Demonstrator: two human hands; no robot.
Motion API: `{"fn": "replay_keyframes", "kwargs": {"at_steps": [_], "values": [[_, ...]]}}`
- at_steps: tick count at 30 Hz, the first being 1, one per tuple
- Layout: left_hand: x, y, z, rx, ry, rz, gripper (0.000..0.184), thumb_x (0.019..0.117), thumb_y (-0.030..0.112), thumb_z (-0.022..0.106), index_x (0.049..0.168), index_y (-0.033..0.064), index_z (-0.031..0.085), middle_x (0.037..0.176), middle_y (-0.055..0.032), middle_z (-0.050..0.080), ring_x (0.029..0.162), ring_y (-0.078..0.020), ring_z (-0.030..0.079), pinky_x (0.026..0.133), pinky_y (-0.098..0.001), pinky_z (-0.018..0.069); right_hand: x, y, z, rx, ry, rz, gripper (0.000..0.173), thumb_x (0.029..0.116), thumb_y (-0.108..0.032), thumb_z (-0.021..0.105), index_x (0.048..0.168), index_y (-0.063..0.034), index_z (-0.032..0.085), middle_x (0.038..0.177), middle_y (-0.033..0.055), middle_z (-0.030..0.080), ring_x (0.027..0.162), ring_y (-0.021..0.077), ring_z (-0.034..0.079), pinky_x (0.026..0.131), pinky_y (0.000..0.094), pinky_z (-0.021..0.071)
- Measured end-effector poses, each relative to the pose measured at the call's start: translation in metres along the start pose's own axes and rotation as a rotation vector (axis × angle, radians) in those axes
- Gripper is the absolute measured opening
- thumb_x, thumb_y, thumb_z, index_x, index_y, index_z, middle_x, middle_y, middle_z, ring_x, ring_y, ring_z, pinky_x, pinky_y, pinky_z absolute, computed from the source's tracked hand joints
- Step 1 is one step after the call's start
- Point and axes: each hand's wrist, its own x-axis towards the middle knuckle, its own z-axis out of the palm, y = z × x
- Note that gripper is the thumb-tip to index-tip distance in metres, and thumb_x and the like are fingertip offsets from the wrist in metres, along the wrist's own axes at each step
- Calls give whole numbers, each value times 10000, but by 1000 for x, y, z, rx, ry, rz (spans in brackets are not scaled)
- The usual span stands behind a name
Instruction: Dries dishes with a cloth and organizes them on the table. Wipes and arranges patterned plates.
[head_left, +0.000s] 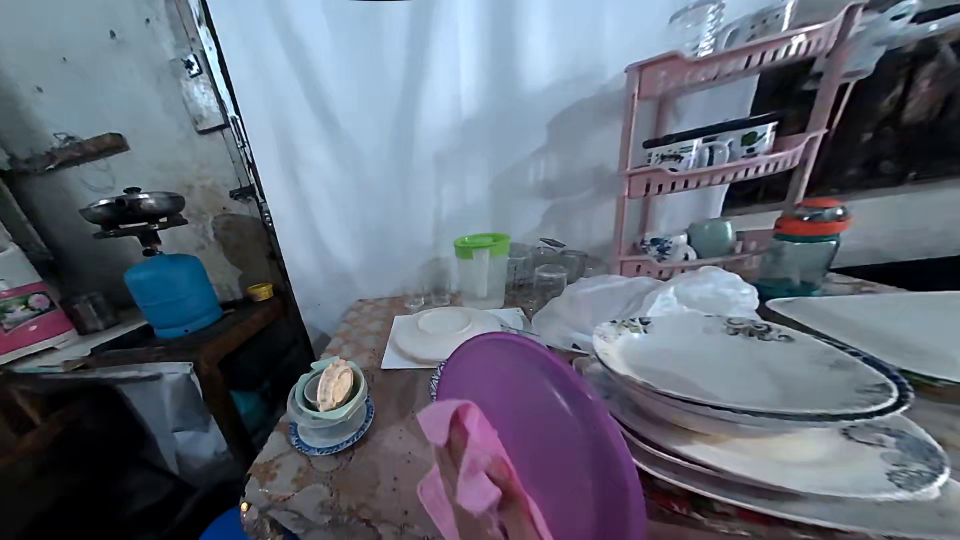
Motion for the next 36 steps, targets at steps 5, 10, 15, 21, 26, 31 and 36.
{"fn": "replay_keyframes", "kwargs": {"at_steps": [5,10,15,21,26,31,36], "values": [[-39,23,25,-546,184,-89,281,1103,194,296,1129,2,500,911,114,646,906,105,620,846,-147,528,59,-69,-50,-25,143,666,574,1129,-348,257,1087,70,649,1058,248,661,1024,358,646,902,553,486],[-12,38,-10,-707,340,-230,385,1111,205,221,1010,104,579,826,103,686,833,52,665,783,-177,556,71,-61,-61,-461,72,555,631,1124,-398,194,1066,41,644,1014,252,676,1044,415,669,860,590,510],[23,22,-55,-463,284,-47,349,1094,89,274,1088,-77,581,895,12,677,852,45,641,810,-160,527,79,-80,-64,-835,243,146,457,1096,-309,400,920,-13,702,737,165,678,735,371,714,604,543,543],[11,59,-47,-407,108,-208,402,1103,74,214,1314,-164,459,1138,-97,662,1056,16,624,944,-158,495,85,-70,-109,-1082,448,-40,390,1055,-241,507,795,0,670,599,146,606,559,351,663,475,505,495],[10,54,-23,-741,-1,-378,425,1123,187,257,1447,-34,422,1344,-90,588,1231,-54,573,1048,-261,479,79,-51,-133,-1231,442,76,418,1067,-238,494,795,24,672,595,174,606,567,369,666,471,496,484],[15,41,-19,-400,215,-363,361,1103,124,372,1399,-72,436,1278,-116,580,1153,-25,575,1004,-204,472,82,-54,-146,-604,186,349,543,1103,-421,378,849,-26,652,712,124,588,702,294,613,635,497,487],[31,33,-36,-342,330,-247,335,1084,117,432,1360,-61,498,1268,-114,614,1165,-62,595,1018,-236,484,84,-58,-138,60,76,545,761,1070,-584,212,1226,48,606,1086,218,644,1006,299,639,884,507,516]]}}
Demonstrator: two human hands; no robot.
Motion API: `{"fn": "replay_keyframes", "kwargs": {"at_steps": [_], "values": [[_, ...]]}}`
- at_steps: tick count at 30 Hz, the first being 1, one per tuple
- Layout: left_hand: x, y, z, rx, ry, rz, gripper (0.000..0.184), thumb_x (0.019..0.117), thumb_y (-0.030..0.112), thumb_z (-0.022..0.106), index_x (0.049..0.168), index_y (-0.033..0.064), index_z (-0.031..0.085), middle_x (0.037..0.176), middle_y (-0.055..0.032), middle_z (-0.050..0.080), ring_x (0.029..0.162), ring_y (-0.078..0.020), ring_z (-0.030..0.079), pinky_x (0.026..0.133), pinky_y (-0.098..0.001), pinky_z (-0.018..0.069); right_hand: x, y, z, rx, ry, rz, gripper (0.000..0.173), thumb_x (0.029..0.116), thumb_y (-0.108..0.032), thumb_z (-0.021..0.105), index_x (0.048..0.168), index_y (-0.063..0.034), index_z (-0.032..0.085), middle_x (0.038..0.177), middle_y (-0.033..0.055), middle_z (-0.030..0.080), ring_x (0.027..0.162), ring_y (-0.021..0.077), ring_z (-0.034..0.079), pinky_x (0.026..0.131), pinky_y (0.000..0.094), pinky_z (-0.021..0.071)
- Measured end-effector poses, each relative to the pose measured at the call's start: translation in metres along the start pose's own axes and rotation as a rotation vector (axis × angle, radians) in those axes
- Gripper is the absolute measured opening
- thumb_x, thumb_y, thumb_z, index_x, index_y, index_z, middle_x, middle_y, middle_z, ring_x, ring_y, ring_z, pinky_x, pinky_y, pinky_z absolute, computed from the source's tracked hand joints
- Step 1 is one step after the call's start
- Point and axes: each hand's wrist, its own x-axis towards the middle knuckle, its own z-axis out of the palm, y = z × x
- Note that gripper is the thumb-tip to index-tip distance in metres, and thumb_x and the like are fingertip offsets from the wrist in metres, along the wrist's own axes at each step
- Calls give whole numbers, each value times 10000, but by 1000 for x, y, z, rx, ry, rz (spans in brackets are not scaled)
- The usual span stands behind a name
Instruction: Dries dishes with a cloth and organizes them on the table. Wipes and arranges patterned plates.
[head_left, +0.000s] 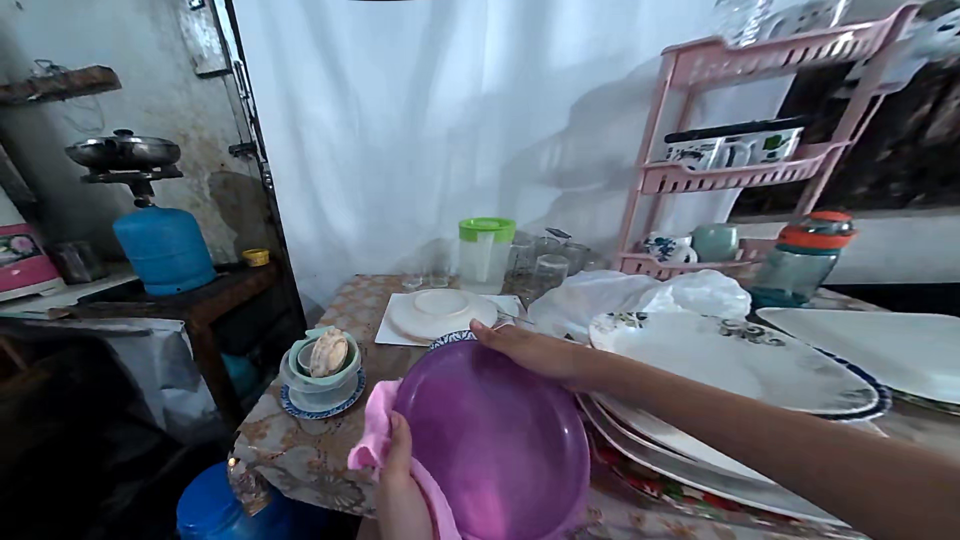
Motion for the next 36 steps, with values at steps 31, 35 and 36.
{"fn": "replay_keyframes", "kwargs": {"at_steps": [31,35,36], "values": [[7,-28,-1,1085,-656,994,684,968,410,549,1410,-111,531,1496,-261,506,1450,-382,429,1221,-563,247,-28,-37,59,223,406,-15,651,1085,-521,293,767,-21,564,639,93,494,581,197,521,564,375,445],[26,-28,-15,1175,-620,1054,597,1000,398,475,1428,-8,567,1487,-168,553,1430,-338,466,1199,-582,283,-29,-30,57,187,425,-63,648,1090,-505,303,720,-38,558,616,79,489,573,184,519,555,365,438],[45,-26,-18,1184,-573,998,577,1014,369,456,1454,7,547,1515,-157,526,1457,-334,429,1218,-578,258,-26,-26,58,204,422,-50,657,1087,-517,303,735,-29,568,623,92,505,580,194,536,556,372,453]]}}
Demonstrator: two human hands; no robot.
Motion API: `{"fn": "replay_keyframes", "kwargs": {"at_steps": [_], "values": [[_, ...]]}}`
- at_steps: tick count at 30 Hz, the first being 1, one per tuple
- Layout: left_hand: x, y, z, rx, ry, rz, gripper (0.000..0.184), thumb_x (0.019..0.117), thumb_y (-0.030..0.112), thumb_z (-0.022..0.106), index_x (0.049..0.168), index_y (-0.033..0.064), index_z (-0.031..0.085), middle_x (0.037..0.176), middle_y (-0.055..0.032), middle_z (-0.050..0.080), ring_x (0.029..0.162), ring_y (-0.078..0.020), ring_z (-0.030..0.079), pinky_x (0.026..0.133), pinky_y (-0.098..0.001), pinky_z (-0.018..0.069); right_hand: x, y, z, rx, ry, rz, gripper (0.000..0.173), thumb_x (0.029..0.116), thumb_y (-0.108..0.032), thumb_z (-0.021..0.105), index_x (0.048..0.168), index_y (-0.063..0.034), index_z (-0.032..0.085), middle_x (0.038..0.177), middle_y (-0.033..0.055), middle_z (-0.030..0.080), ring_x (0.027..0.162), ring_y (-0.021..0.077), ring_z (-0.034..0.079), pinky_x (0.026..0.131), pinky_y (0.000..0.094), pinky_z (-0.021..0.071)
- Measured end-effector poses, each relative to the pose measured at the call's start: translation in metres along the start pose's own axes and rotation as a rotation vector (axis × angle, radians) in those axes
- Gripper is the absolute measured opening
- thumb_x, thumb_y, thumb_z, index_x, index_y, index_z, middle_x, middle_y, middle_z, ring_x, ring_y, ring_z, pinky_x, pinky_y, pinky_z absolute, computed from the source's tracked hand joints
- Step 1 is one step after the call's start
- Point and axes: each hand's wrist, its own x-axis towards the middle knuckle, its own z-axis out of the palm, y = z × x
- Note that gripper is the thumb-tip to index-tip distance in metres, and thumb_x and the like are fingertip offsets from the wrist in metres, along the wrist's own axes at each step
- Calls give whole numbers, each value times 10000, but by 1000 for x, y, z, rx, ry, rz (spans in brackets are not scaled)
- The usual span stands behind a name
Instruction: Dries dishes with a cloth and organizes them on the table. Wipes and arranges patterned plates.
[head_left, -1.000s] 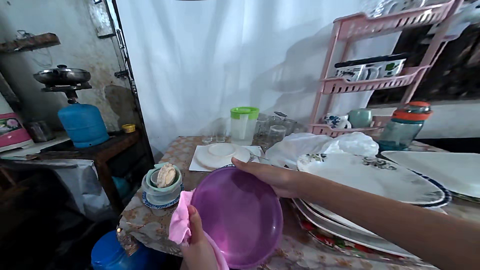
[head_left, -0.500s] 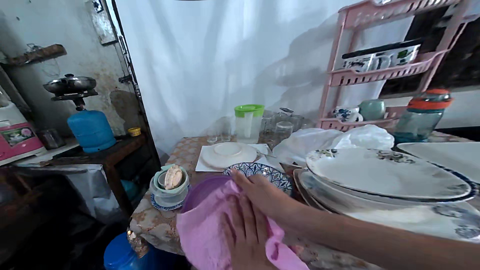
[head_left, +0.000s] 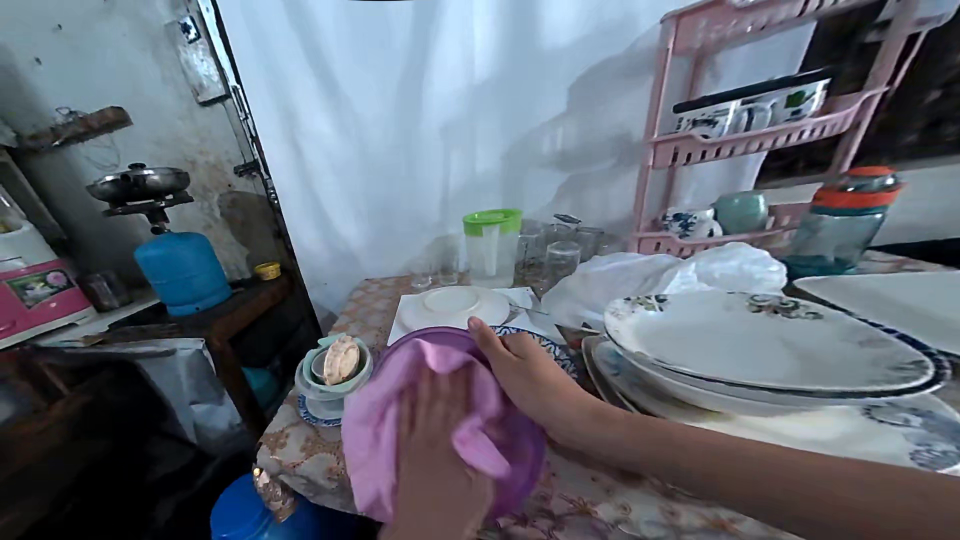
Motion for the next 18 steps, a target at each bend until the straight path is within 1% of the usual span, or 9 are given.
{"fn": "replay_keyframes", "kwargs": {"at_steps": [2,3,5,6,9,11,13,16,18], "values": [[14,-17,-3,-50,-25,-105,572,1047,354,442,1500,8,487,1578,-156,446,1514,-309,331,1257,-545,180,3,5,3,51,-17,61,664,1085,-521,313,834,17,610,712,142,550,673,244,571,639,429,487],[14,-11,-2,-68,-32,-103,591,1043,362,455,1486,-28,487,1569,-191,446,1510,-331,335,1255,-555,178,4,4,4,64,-24,82,671,1084,-522,314,860,30,624,742,162,574,704,266,591,671,457,500],[1,20,2,-104,-60,-19,618,1027,400,492,1431,-66,537,1515,-214,506,1467,-355,411,1233,-568,229,3,6,4,40,-27,83,668,1083,-523,317,801,11,601,695,133,541,652,239,564,626,425,479],[-9,35,2,-129,-107,22,616,1012,377,517,1421,-83,539,1506,-227,511,1457,-369,425,1224,-569,243,0,9,4,22,-40,82,660,1085,-525,314,780,-5,581,674,112,518,629,221,546,604,404,465],[-41,48,5,-100,-156,89,538,1013,320,547,1417,-35,565,1491,-171,548,1417,-338,485,1201,-546,298,-8,15,4,62,-65,186,660,1085,-519,323,866,25,626,780,148,586,750,249,604,713,453,506],[-63,33,7,-67,-153,101,490,1012,303,530,1417,34,589,1459,-119,590,1394,-319,508,1178,-572,313,-8,17,5,60,-9,226,656,1088,-510,327,839,19,622,769,143,592,741,244,611,699,446,510],[-80,12,3,-65,-147,41,476,986,261,560,1403,35,606,1434,-131,610,1390,-348,510,1160,-620,310,-3,18,2,58,34,251,658,1088,-507,318,857,33,614,800,159,592,780,263,611,721,462,504],[-90,-25,-13,-74,-108,-127,481,1038,301,488,1426,34,588,1487,-138,561,1452,-363,430,1182,-698,203,4,24,4,48,46,245,665,1084,-521,321,853,24,624,801,165,609,781,272,631,716,480,518],[-89,-44,-22,-61,-53,-198,496,1044,335,469,1426,44,591,1504,-144,541,1468,-417,383,1186,-709,178,0,25,8,27,-18,234,657,1089,-513,316,850,20,616,796,166,603,776,271,629,715,477,517]]}}
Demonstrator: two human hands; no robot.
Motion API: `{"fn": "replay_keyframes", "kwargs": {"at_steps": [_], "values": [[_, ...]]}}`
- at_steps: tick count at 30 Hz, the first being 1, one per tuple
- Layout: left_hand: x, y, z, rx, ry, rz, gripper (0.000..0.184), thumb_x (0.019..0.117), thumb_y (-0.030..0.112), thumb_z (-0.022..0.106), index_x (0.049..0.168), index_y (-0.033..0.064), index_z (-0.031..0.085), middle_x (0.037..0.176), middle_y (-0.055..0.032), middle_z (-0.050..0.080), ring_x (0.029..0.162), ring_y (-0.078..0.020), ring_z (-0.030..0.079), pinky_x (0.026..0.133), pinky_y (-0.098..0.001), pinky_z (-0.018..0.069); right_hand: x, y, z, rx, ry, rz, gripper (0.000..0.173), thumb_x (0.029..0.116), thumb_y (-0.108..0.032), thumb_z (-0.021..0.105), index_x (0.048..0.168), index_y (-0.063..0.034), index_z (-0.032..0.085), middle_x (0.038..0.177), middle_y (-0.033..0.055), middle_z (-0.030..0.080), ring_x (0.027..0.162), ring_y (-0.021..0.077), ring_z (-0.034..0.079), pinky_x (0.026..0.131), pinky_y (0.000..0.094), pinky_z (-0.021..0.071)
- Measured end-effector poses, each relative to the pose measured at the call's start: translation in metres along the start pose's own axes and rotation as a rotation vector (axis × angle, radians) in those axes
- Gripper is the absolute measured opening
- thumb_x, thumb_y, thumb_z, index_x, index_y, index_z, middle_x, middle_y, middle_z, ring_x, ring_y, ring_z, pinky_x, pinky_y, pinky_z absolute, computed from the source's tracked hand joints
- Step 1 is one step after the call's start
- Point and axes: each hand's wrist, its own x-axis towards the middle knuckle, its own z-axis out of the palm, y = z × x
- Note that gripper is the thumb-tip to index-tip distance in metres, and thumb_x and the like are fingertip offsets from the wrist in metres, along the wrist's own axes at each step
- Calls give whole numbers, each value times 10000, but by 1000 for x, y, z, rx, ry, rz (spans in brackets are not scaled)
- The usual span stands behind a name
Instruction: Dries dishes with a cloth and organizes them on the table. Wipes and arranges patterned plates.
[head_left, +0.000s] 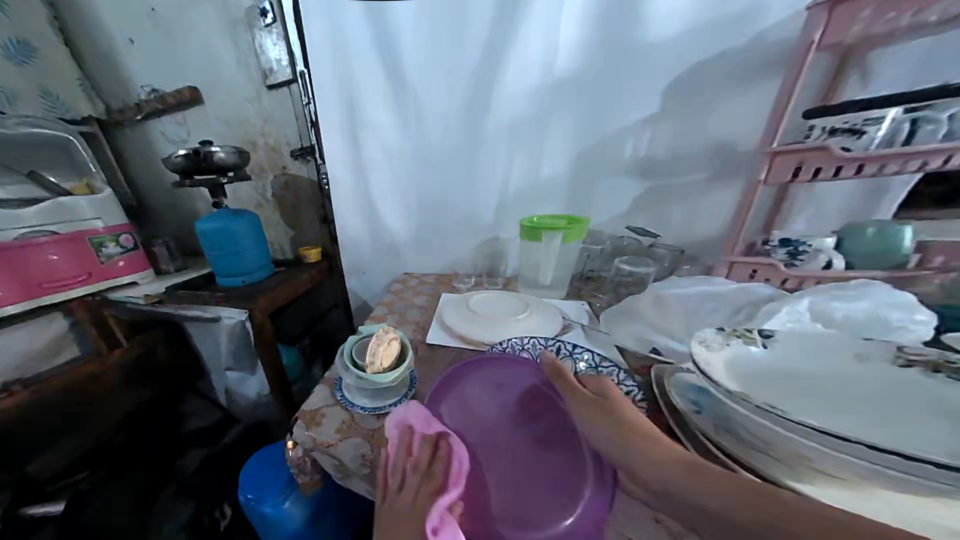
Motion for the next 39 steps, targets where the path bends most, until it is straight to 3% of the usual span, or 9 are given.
{"fn": "replay_keyframes", "kwargs": {"at_steps": [4,6,8,11,14,23,28,31,39], "values": [[3,0,-13,-155,104,-50,533,1050,334,468,1439,-22,547,1530,-262,464,1483,-428,346,1220,-607,226,-20,-11,9,-26,-85,-47,590,1092,-485,336,857,-34,634,768,93,614,736,180,640,681,384,537],[-2,10,-13,-412,205,-102,646,1050,257,507,1521,-141,312,1602,-363,237,1541,-312,248,1256,-412,238,-26,-19,6,-55,-113,-81,576,1089,-489,341,876,-55,654,767,75,640,739,163,664,673,371,558],[-4,22,-16,-685,293,-192,722,1060,174,500,1553,-165,96,1644,-323,139,1540,-149,231,1238,-278,244,-30,-30,3,-95,-136,-95,573,1085,-497,341,905,-55,659,788,77,645,764,170,664,694,386,555],[-6,49,-40,-955,314,-637,485,1065,72,447,1462,-167,306,1435,-189,486,1291,-3,485,1097,-176,390,-33,-38,10,-100,-157,-82,579,1081,-505,344,860,-62,644,750,66,629,720,157,648,661,364,544],[-3,55,-60,-1034,294,-902,342,1076,96,437,1355,-99,468,1251,-92,611,1161,6,568,1036,-187,448,-34,-39,20,-67,-208,-42,589,1080,-511,333,914,-43,649,794,87,647,758,167,667,692,364,566],[-15,16,-84,-970,366,-982,296,1084,121,436,1301,-48,543,1155,-52,666,1065,-22,633,975,-240,516,-6,-38,50,-86,-537,201,684,1081,-565,204,1390,-31,501,1201,162,625,1058,248,665,855,427,568],[-33,-27,-107,-842,436,-962,323,1092,145,401,1303,-53,543,1145,-54,670,1056,-43,642,973,-278,525,24,-33,63,-144,-693,255,515,1120,-360,365,1496,-10,391,1424,217,511,1173,285,615,936,405,527],[-45,-58,-122,-872,512,-932,232,1064,91,408,1201,-5,568,1031,11,705,978,-32,674,919,-270,559,36,-27,82,-162,-692,226,505,1117,-309,396,1495,26,403,1433,238,509,1197,293,597,999,410,494],[-62,-90,-157,-824,563,-878,253,1081,142,406,1229,15,569,1081,-7,700,1032,-64,667,964,-308,548,73,-31,140,296,-487,294,429,1082,-153,486,1437,65,383,1290,231,558,1052,239,667,876,330,571]]}}
